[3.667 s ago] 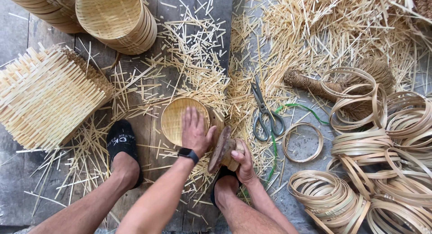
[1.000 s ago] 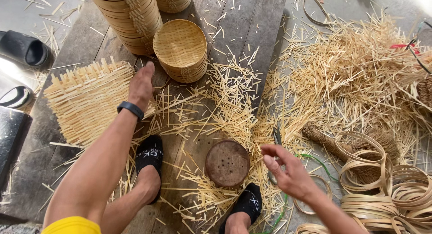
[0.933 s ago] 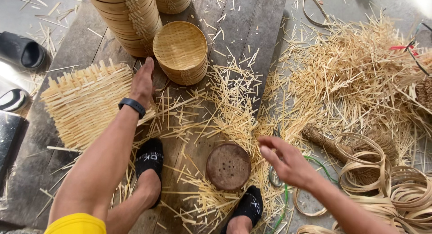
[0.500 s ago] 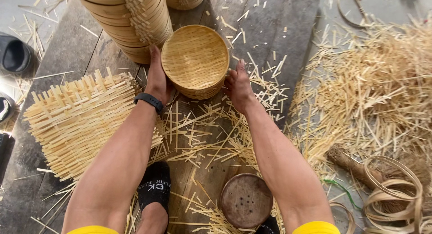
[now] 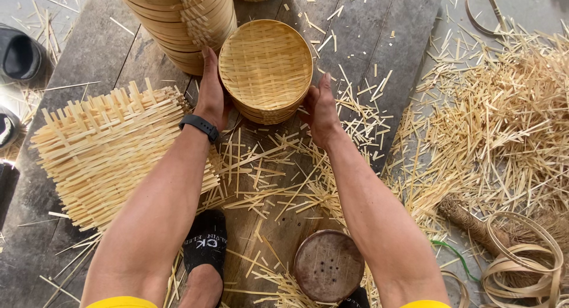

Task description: The person uses shears to trim the edges of a woven bamboo mat placed over a wooden mold, then removes the mold and stacks the finished basket. The person repeats this process with additional mats and molds.

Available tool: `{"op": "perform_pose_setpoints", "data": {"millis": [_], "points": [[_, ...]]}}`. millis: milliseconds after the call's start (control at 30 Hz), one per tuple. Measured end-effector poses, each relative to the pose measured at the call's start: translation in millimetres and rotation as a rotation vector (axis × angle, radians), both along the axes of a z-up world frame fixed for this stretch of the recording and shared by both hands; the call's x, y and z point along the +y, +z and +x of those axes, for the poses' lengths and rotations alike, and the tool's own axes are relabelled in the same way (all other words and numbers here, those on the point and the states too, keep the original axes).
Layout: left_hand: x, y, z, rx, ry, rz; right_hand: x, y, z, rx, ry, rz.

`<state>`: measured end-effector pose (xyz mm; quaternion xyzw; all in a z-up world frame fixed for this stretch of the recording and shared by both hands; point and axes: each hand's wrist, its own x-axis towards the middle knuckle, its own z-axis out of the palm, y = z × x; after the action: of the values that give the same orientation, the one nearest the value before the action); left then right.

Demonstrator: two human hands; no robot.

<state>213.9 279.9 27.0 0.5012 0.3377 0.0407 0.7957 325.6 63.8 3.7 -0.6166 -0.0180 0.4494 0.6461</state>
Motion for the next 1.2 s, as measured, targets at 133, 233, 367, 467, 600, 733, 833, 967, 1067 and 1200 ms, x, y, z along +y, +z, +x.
{"op": "perform_pose_setpoints", "data": {"millis": [133,233,367,467,600,733,833,967,1067,1200], "points": [[-1,-6,-3,0.014,0.003,-0.025,11,5,6,0.038,-0.021,-0.014],[-4,-15,-1,-0.007,0.011,-0.014,17,3,3,-0.024,-0.05,-0.083],[-6,-28,3,-0.034,0.033,-0.026,16,-6,-2,-0.038,-0.112,0.016],[-6,-33,4,-0.022,0.015,-0.005,11,-10,-4,-0.035,-0.13,0.065],[0,-26,4,0.009,0.004,-0.011,11,-5,2,-0.043,-0.068,0.048],[0,-20,2,-0.008,0.009,-0.061,8,2,1,-0.021,-0.076,-0.009],[1,-14,-4,0.015,0.038,-0.067,5,9,1,-0.026,-0.061,-0.071],[1,8,-8,0.07,0.065,-0.019,-3,27,4,-0.051,-0.035,-0.089],[-1,38,-18,0.176,0.039,0.139,-31,53,-5,-0.22,0.036,-0.234],[-7,87,-61,0.397,-0.141,0.802,-113,116,-39,-0.529,0.314,-0.484]]}}
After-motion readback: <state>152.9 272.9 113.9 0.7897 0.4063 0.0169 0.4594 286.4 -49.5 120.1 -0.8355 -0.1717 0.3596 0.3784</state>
